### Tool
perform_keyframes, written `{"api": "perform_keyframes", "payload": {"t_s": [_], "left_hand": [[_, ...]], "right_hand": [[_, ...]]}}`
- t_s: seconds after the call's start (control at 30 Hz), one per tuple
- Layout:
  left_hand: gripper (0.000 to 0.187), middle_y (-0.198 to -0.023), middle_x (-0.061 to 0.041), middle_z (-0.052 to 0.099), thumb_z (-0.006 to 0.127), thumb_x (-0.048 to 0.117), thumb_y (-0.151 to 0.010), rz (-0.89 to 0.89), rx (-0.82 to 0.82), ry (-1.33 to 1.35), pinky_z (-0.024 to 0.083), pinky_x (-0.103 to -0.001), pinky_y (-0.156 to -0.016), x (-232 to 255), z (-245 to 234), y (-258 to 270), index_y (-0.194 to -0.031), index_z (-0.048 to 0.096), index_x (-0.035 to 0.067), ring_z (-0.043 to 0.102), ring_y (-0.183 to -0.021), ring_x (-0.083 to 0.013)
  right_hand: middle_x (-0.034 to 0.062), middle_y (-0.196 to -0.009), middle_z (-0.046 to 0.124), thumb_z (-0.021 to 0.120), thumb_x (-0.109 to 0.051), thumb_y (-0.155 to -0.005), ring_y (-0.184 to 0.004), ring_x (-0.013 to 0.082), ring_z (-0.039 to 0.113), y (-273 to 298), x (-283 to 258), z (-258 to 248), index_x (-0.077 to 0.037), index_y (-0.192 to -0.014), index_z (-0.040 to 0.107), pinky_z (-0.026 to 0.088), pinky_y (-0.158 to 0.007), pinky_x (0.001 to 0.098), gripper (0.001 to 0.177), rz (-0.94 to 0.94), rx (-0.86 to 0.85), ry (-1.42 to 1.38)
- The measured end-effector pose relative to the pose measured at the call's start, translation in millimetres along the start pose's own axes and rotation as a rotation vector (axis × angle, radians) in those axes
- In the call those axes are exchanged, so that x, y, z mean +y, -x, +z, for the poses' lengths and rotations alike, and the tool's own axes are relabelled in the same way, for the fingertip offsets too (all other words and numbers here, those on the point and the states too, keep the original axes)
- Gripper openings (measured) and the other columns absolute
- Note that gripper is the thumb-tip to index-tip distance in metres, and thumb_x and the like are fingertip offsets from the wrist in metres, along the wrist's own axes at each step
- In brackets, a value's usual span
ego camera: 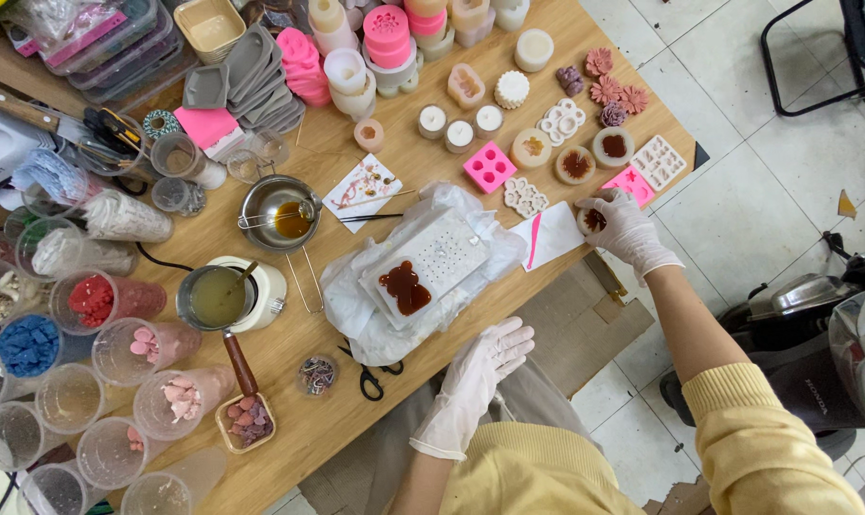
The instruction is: The person wears gloves and uses a spoon to scoop melted wax from a small pot into silicone molds on a workshop table, then removes a shaped wax piece from another mold.
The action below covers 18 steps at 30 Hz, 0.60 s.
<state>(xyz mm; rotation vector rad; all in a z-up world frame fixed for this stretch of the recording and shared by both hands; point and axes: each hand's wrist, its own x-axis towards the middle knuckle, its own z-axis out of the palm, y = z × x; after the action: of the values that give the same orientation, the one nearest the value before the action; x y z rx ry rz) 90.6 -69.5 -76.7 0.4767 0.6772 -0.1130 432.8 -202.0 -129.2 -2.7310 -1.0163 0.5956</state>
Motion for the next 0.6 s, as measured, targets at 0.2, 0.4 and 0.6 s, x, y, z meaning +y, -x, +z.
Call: {"api": "perform_keyframes", "payload": {"t_s": [0.2,0.4,0.6], "left_hand": [[0.053,-0.135,-0.017,0.068,0.046,0.035,-0.102,-0.039,0.046,-0.03,0.048,-0.036,-0.11,-2.3,-0.3,2.0,-0.14,0.058,0.0,0.067,-0.124,-0.0244],[0.055,-0.134,-0.017,0.069,0.046,0.036,-0.101,-0.05,0.032,0.033,0.049,-0.037,-0.107,-24.3,-15.7,-4.3,-0.14,0.058,-0.001,0.067,-0.123,-0.0256],[0.052,-0.135,-0.015,0.069,0.048,0.033,-0.101,-0.074,-0.049,0.076,0.048,-0.037,-0.109,-41.7,-25.7,-5.3,-0.142,0.056,0.002,0.066,-0.124,-0.0242]], "right_hand": [[0.0167,-0.144,0.047,0.086,-0.023,-0.066,-0.13,0.0395,0.047,16.7,-22.5,-5.8,-0.015,-0.142,0.054,0.043,-0.107,0.0434,0.083,-0.007,0.185,0.139],[0.0217,-0.151,0.046,0.072,-0.02,-0.083,-0.133,0.0421,0.05,59.3,-51.0,66.7,-0.01,-0.153,0.044,0.044,-0.11,0.0468,0.076,-0.075,0.416,0.006],[0.0225,-0.156,0.039,0.067,-0.032,-0.091,-0.141,0.0412,0.041,75.1,-71.2,121.7,-0.013,-0.153,0.04,0.037,-0.113,0.0523,0.07,0.024,0.338,0.036]]}}
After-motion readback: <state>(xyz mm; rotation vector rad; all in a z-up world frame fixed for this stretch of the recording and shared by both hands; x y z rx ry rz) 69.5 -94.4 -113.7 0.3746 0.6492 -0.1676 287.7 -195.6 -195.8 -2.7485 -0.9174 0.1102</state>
